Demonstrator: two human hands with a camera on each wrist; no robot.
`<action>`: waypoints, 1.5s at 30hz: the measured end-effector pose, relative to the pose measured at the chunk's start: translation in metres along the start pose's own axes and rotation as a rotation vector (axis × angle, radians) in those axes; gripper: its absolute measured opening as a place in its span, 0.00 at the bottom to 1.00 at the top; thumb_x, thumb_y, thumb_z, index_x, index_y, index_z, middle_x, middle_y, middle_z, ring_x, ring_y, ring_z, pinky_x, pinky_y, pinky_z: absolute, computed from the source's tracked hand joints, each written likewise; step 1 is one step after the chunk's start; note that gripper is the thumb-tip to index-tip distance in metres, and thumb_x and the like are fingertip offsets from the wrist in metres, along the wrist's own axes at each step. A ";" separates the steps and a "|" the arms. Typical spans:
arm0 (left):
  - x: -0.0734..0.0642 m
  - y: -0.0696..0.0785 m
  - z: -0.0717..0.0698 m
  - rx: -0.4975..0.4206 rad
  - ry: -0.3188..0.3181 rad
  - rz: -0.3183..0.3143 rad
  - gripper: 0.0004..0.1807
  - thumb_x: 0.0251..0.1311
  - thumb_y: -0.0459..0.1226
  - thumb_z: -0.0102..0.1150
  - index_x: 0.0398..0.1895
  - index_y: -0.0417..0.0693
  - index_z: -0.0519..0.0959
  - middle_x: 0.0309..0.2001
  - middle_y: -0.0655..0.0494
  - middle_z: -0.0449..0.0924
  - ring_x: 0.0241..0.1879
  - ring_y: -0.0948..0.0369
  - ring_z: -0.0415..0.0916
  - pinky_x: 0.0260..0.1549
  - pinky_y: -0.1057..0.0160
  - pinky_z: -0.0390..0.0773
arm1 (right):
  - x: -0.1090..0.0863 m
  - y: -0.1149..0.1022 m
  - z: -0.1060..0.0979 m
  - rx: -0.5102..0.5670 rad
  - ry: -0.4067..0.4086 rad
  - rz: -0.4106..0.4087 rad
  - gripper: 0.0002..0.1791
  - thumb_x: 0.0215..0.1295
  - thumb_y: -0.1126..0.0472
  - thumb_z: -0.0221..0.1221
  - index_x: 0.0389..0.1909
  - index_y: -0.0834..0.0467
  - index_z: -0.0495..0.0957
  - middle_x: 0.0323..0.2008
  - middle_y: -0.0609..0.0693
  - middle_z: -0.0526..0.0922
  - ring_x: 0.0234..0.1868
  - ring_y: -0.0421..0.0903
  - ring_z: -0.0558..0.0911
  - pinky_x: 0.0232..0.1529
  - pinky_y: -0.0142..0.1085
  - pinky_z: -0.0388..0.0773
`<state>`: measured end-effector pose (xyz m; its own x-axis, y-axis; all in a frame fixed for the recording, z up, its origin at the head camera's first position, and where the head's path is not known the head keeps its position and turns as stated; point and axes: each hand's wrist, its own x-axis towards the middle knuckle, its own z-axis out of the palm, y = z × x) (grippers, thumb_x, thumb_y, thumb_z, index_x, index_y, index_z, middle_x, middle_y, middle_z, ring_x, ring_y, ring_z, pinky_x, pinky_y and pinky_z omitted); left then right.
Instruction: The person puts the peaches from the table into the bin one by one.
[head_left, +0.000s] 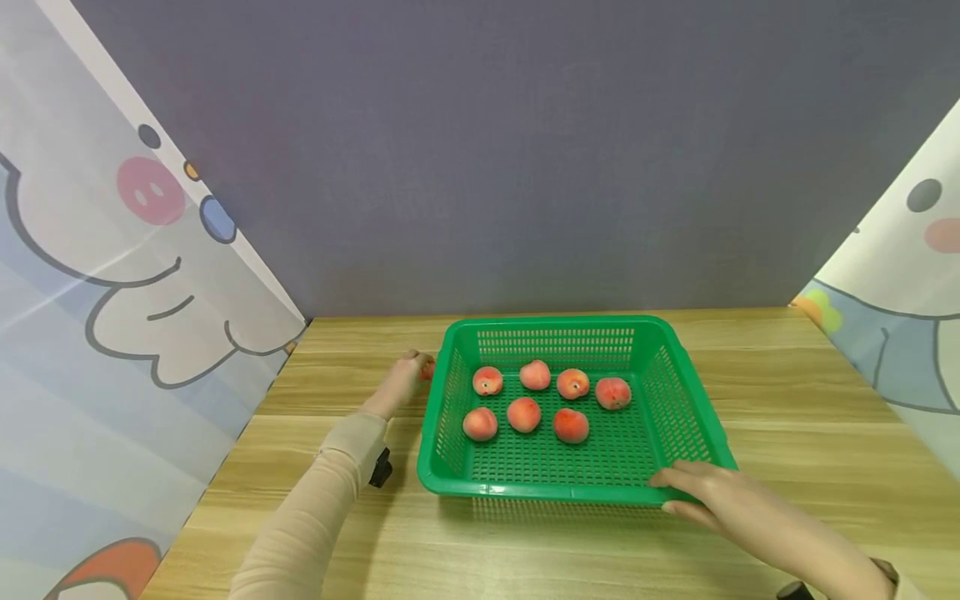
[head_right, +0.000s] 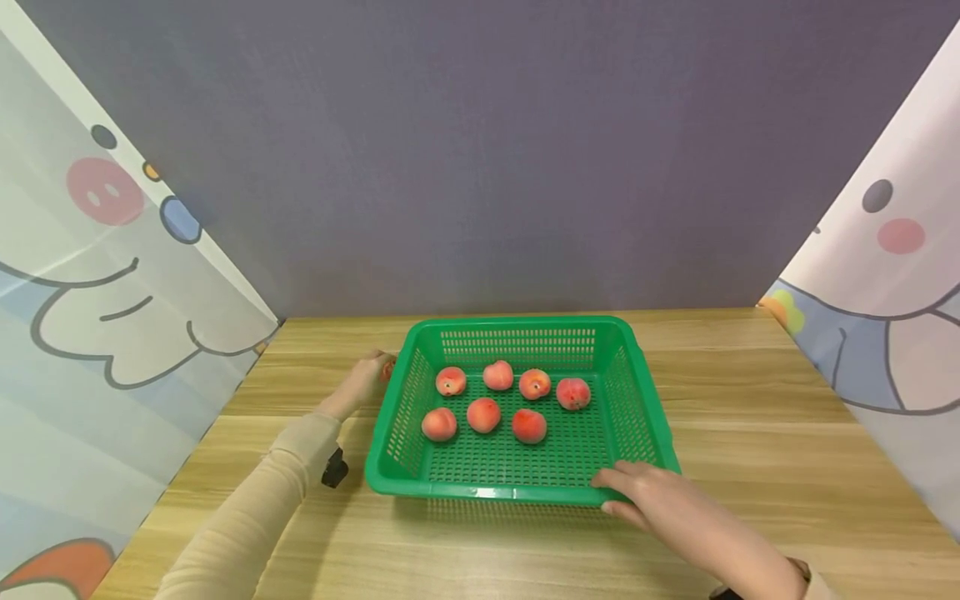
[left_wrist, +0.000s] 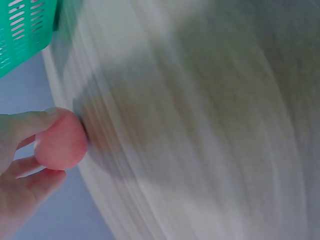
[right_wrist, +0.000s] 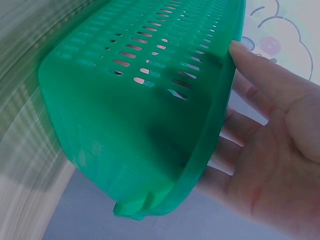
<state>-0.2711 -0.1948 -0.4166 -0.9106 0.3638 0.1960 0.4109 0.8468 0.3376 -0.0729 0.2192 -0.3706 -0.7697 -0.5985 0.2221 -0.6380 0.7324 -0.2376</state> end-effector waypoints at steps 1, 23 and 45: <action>0.000 -0.001 0.001 0.003 0.014 0.014 0.15 0.49 0.21 0.54 0.43 0.34 0.75 0.40 0.42 0.72 0.39 0.50 0.72 0.38 0.57 0.74 | 0.000 0.000 0.000 0.005 -0.003 0.003 0.11 0.54 0.54 0.59 0.39 0.48 0.76 0.38 0.49 0.79 0.39 0.59 0.77 0.36 0.50 0.73; 0.002 0.001 0.002 0.024 -0.006 -0.040 0.18 0.44 0.28 0.64 0.42 0.35 0.75 0.41 0.43 0.73 0.40 0.49 0.73 0.39 0.57 0.74 | -0.001 0.001 0.003 -0.021 0.031 -0.006 0.12 0.53 0.53 0.60 0.39 0.48 0.76 0.38 0.48 0.79 0.40 0.58 0.78 0.35 0.48 0.74; 0.005 0.000 -0.026 -0.013 0.039 0.021 0.17 0.46 0.24 0.58 0.43 0.31 0.73 0.41 0.39 0.73 0.42 0.45 0.73 0.42 0.53 0.73 | 0.000 0.001 0.000 0.015 -0.001 -0.013 0.11 0.55 0.54 0.59 0.40 0.47 0.76 0.38 0.47 0.79 0.38 0.54 0.78 0.33 0.45 0.75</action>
<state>-0.2741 -0.2032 -0.3913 -0.8995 0.3657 0.2392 0.4308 0.8338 0.3453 -0.0735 0.2196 -0.3710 -0.7616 -0.6081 0.2240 -0.6480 0.7198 -0.2492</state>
